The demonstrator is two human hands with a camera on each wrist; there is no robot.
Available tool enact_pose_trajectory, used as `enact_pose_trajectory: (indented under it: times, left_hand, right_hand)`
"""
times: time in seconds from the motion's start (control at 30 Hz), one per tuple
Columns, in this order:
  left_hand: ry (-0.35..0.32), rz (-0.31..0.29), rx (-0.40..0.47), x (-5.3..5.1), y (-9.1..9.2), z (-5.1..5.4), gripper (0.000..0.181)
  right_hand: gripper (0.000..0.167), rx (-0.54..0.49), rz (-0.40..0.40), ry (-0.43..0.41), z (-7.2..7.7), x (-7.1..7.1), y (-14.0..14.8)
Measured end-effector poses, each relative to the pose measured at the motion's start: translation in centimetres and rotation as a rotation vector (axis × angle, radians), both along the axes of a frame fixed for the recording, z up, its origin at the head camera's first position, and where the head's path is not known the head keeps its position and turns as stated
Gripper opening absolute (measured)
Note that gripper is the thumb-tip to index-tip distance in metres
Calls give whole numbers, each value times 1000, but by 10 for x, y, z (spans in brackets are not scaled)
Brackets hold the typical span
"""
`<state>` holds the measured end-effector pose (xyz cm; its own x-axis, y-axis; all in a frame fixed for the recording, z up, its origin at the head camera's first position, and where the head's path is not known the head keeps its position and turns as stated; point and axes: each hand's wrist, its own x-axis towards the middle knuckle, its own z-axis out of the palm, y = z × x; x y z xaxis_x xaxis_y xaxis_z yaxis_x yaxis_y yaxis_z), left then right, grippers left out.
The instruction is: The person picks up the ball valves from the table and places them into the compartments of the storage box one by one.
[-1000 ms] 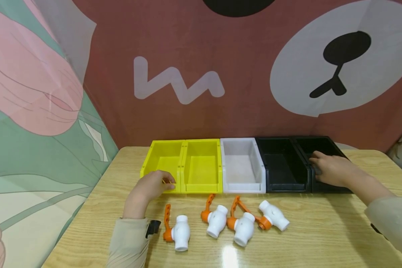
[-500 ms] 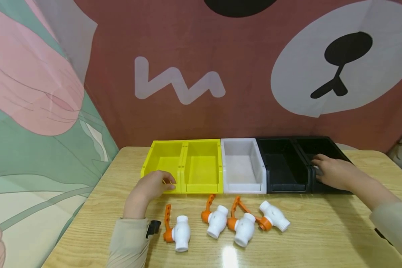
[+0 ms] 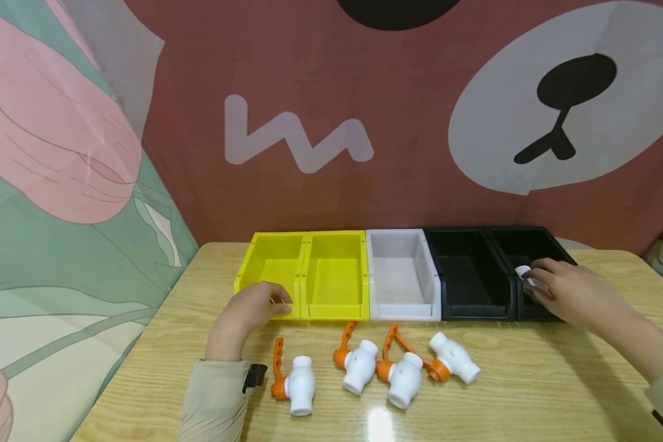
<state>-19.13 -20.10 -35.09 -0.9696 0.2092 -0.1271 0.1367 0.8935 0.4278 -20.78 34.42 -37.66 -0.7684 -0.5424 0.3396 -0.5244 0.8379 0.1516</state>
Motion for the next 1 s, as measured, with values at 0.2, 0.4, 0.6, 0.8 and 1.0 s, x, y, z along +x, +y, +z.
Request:
enact_pose_trajectory:
  times: [0.2,0.4,0.6,0.8,1.0]
  left_hand:
    - [3,4,-5,1,-1,-1,8]
    - [-4,5,-6,1,-1,-2,9]
    - [-7,3,-2,1,0,-2,8]
    - [-3,0,0,0,1,-2,9]
    - [-2,-3,2,-1,0,-1,9]
  right_hand:
    - [20,-41,-39,59,0,13,-3]
    - [21,-75,-131,72,2,26,-11]
    - [18,-112,-150,94,6,37,-21]
    - [41,-136,-83,143,10,48,-33]
    - [82,-141,-21,187,14,58,-52]
